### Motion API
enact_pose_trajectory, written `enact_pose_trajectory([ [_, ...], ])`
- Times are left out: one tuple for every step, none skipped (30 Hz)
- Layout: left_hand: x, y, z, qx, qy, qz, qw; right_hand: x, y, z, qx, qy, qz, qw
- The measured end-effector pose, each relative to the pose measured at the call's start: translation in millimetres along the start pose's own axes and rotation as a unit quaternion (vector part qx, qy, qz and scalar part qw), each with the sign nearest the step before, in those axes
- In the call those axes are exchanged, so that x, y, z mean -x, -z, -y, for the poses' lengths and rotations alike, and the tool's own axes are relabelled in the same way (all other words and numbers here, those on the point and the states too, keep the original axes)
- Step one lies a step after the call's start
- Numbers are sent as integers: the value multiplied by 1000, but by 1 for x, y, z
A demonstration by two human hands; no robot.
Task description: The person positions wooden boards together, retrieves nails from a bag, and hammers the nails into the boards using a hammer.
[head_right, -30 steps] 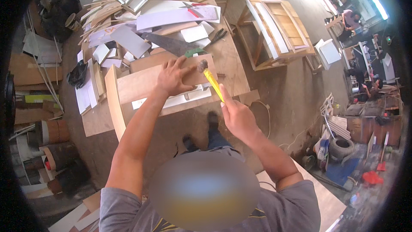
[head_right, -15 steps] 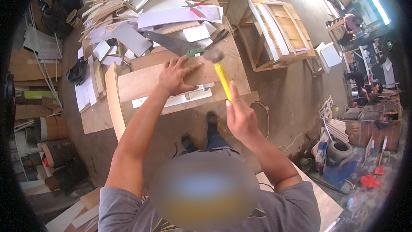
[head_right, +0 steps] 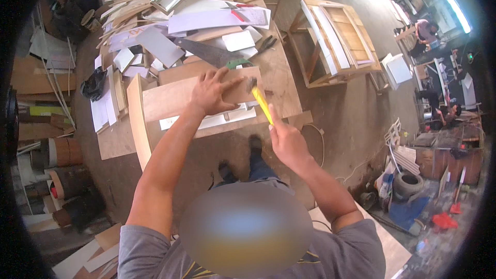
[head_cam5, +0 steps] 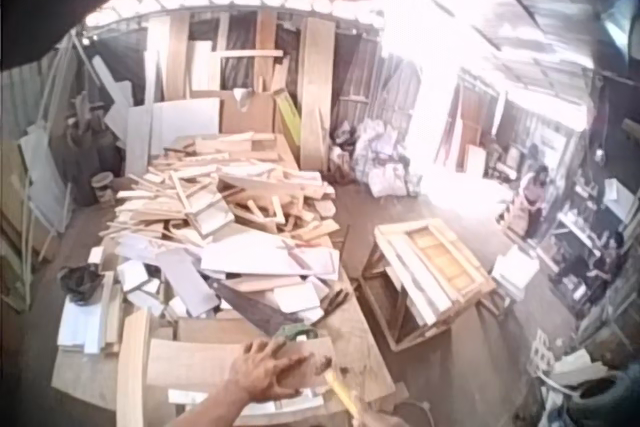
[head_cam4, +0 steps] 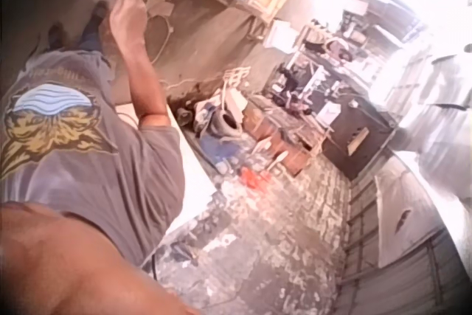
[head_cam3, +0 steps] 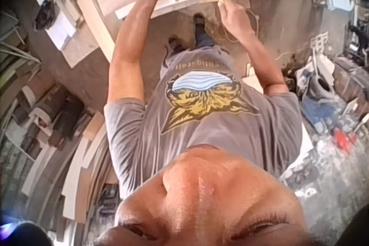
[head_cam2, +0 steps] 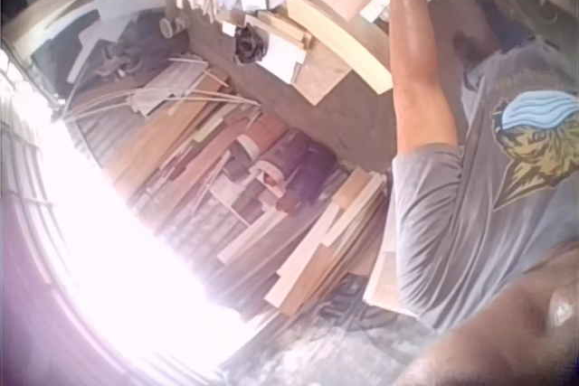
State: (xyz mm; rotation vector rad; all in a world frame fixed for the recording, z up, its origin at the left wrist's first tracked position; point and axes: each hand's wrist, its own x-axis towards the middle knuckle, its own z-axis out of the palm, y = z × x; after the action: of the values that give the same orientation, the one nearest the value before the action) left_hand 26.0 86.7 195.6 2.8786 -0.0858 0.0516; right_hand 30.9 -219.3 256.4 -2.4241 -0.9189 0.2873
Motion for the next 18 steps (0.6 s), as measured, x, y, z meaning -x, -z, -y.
enact_pose_trajectory([
  [4, -4, -1, -6, 0, 7, 1000, 3, 8, 11, -24, -6, -8, 1000],
  [4, -3, 0, -17, 5, 3, 1000, 1, 14, 18, -24, -1, -8, 1000],
  [3, -2, 2, -18, 9, 1, 1000, 2, 18, 25, -41, 45, -83, 995],
  [4, -3, 1, -11, 5, 0, 1000, 8, 18, 29, -61, 82, -156, 982],
  [2, -2, -1, -5, -2, -5, 1000, 10, 9, 19, -61, 80, -157, 983],
  [2, -2, -2, -5, -3, -4, 1000, 12, -10, -2, -29, 57, -94, 994],
  [0, -2, -3, -8, -1, -2, 1000, 9, -17, -6, 5, 34, -32, 999],
  [-1, -3, -3, -11, 1, 0, 1000, 11, -21, -8, 10, 3, -10, 1000],
  [-4, -3, -2, -11, -1, -2, 1000, 10, -18, -13, 12, 3, -12, 1000],
  [-3, -3, 2, -15, 2, -9, 1000, 1, -7, -8, -3, 14, -12, 1000],
  [-2, -4, 3, -14, -3, -11, 1000, 0, 1, -1, -18, 15, -11, 1000],
  [1, -5, 3, -14, -4, -8, 1000, 4, 7, 9, -19, 12, -10, 1000],
  [2, -5, 1, -16, -4, -8, 1000, 9, 12, 19, -39, 45, -80, 995],
  [3, -5, 0, -19, -4, -7, 1000, 11, 14, 23, -59, 78, -149, 984],
  [3, -5, 1, -19, -3, -7, 1000, 11, 4, 13, -59, 79, -148, 984],
  [0, -4, 0, -13, -5, -14, 1000, 11, -12, -4, -36, 75, -130, 988],
  [-2, -3, 0, -6, -7, -21, 1000, 10, -18, -9, -13, 71, -112, 991],
  [-3, -3, -1, -6, -10, -22, 1000, 11, -18, -14, -11, 69, -114, 991],
])
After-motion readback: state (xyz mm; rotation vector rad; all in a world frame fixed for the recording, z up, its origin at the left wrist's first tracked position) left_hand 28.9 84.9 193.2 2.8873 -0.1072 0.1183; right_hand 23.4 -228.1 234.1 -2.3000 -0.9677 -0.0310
